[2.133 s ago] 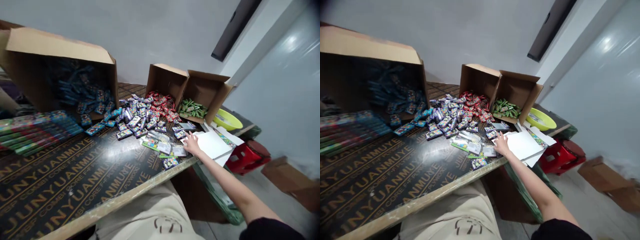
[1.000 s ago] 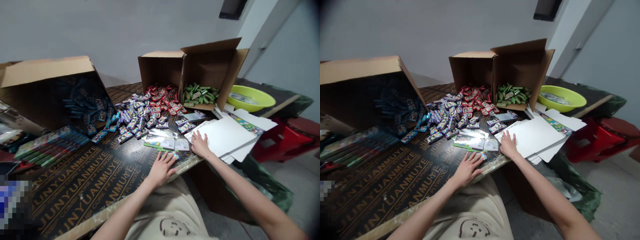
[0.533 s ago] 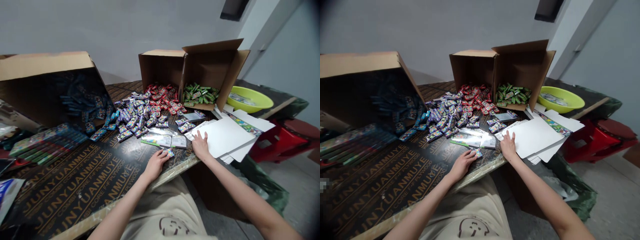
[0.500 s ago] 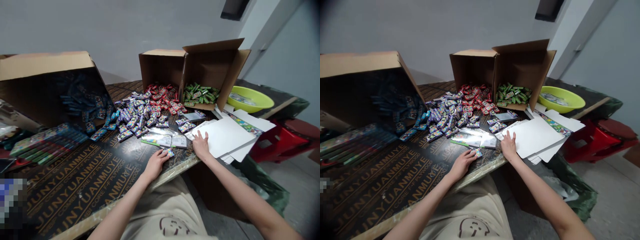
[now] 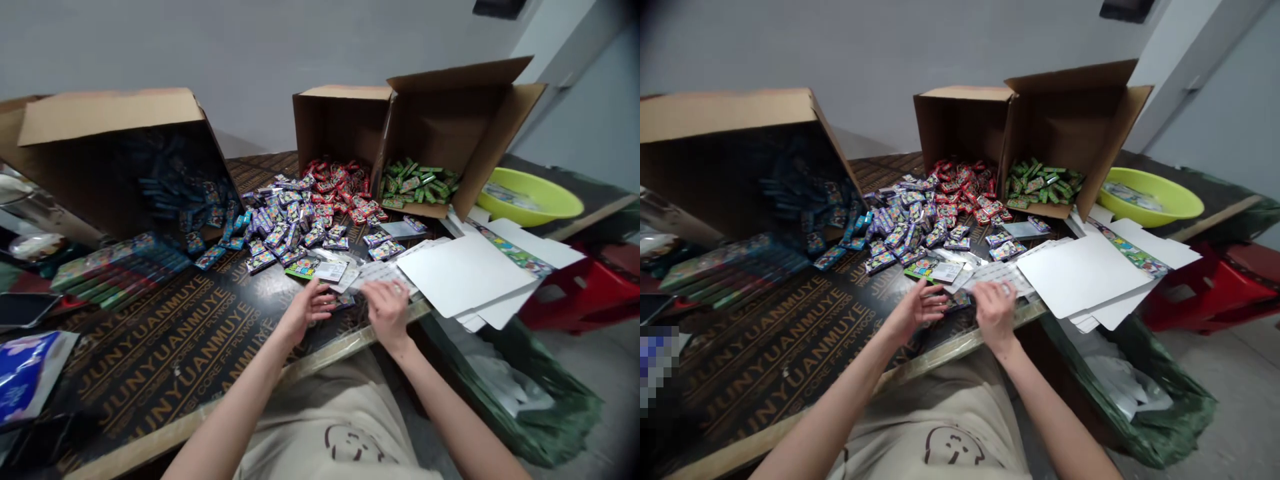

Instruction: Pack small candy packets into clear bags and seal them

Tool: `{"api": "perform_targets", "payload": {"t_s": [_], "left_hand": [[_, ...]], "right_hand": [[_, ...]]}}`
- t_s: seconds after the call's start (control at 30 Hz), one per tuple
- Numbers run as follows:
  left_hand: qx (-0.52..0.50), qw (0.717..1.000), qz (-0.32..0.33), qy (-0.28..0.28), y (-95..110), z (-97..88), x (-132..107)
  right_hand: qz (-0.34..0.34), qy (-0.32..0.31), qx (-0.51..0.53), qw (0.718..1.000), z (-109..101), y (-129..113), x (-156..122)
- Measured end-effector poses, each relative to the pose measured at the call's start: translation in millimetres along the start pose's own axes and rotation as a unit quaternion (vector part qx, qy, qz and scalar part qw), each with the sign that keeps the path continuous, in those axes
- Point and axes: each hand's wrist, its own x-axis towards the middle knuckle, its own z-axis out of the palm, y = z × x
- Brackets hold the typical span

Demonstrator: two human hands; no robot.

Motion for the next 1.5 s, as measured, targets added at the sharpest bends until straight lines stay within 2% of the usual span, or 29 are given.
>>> {"api": "perform_targets", "payload": {"t_s": [0.03, 0.1, 0.17, 0.2, 0.23, 0.3, 0.33, 0.37, 0.4, 0.43, 0.5, 0.53, 0.57, 0.6, 0.73, 0.77, 0.83, 0.9, 0.97, 1.07, 1.23, 1.33, 1.4, 1.5], "left_hand": [[-0.051, 0.998, -0.036, -0.008, 2.1, -4.3, -0.6], [-0.081, 0.995, -0.053, 0.011, 1.0, -11.2, -1.8], [-0.073, 0.995, -0.031, 0.055, -4.8, -14.8, -5.1], [-0.075, 0.994, -0.018, 0.071, -7.9, -15.3, -8.3], [-0.086, 0.993, -0.006, 0.079, -10.5, -15.1, -12.7], [-0.117, 0.989, 0.020, 0.093, -12.9, -13.5, -24.9], [-0.129, 0.985, 0.033, 0.105, -12.8, -12.2, -32.2], [-0.135, 0.982, 0.047, 0.122, -12.0, -10.8, -39.9], [-0.137, 0.979, 0.061, 0.141, -11.0, -9.2, -47.3], [-0.136, 0.975, 0.073, 0.160, -10.1, -7.4, -54.3], [-0.128, 0.970, 0.093, 0.187, -9.3, -3.4, -65.9], [-0.119, 0.968, 0.101, 0.196, -9.5, -1.1, -70.7], [-0.105, 0.967, 0.110, 0.205, -9.9, 1.4, -75.2], [-0.085, 0.965, 0.121, 0.217, -10.3, 4.0, -79.9], [0.035, 0.947, 0.178, 0.266, -6.8, 13.3, -104.0], [0.066, 0.941, 0.188, 0.275, -4.5, 14.4, -110.9], [0.104, 0.933, 0.194, 0.284, 0.5, 14.3, -122.8], [0.108, 0.940, 0.185, 0.267, 4.4, 10.6, -129.9], [0.113, 0.952, 0.166, 0.231, 5.9, 4.2, -131.7], [0.132, 0.956, 0.145, 0.218, 5.9, -7.0, -128.1], [0.108, 0.965, 0.127, 0.200, 7.4, -19.6, -120.4], [0.105, 0.964, 0.111, 0.220, 6.3, -22.3, -116.0], [0.121, 0.953, 0.127, 0.246, 5.2, -23.8, -113.0], [0.220, 0.916, 0.196, 0.272, 8.8, -28.1, -111.3]], "right_hand": [[-0.062, -0.029, 0.040, 0.997, 0.6, -15.2, -4.9], [-0.172, -0.074, 0.110, 0.976, 1.1, -39.0, -14.9], [-0.210, -0.094, 0.152, 0.961, -0.5, -50.2, -23.5], [-0.186, -0.089, 0.164, 0.965, -2.2, -50.8, -26.8], [-0.134, -0.074, 0.174, 0.973, -4.4, -48.7, -29.6], [0.026, -0.037, 0.211, 0.976, -9.7, -39.6, -34.3], [0.114, -0.029, 0.251, 0.961, -12.7, -34.7, -36.6], [0.194, -0.040, 0.306, 0.931, -15.7, -30.8, -39.0], [0.263, -0.068, 0.374, 0.887, -19.0, -28.6, -41.3], [0.316, -0.106, 0.447, 0.830, -22.4, -28.5, -43.5], [0.371, -0.170, 0.576, 0.708, -30.1, -34.3, -45.9], [0.378, -0.185, 0.620, 0.662, -34.3, -39.4, -45.6], [0.377, -0.192, 0.652, 0.630, -38.6, -44.8, -44.3], [0.370, -0.198, 0.673, 0.609, -42.8, -50.0, -42.0], [0.347, -0.266, 0.694, 0.572, -54.8, -60.3, -31.3], [0.346, -0.276, 0.690, 0.573, -56.2, -60.1, -29.7], [0.345, -0.273, 0.670, 0.598, -56.9, -58.2, -27.7], [0.340, -0.255, 0.644, 0.636, -55.6, -56.6, -26.0], [0.331, -0.250, 0.626, 0.660, -52.8, -56.6, -23.1], [0.325, -0.254, 0.614, 0.673, -47.3, -59.6, -18.0], [0.329, -0.236, 0.583, 0.704, -39.9, -62.7, -14.9], [0.331, -0.228, 0.557, 0.726, -37.6, -62.7, -14.1], [0.321, -0.210, 0.522, 0.762, -36.2, -63.1, -11.7], [0.246, -0.164, 0.439, 0.849, -35.7, -64.3, -5.0]]}}
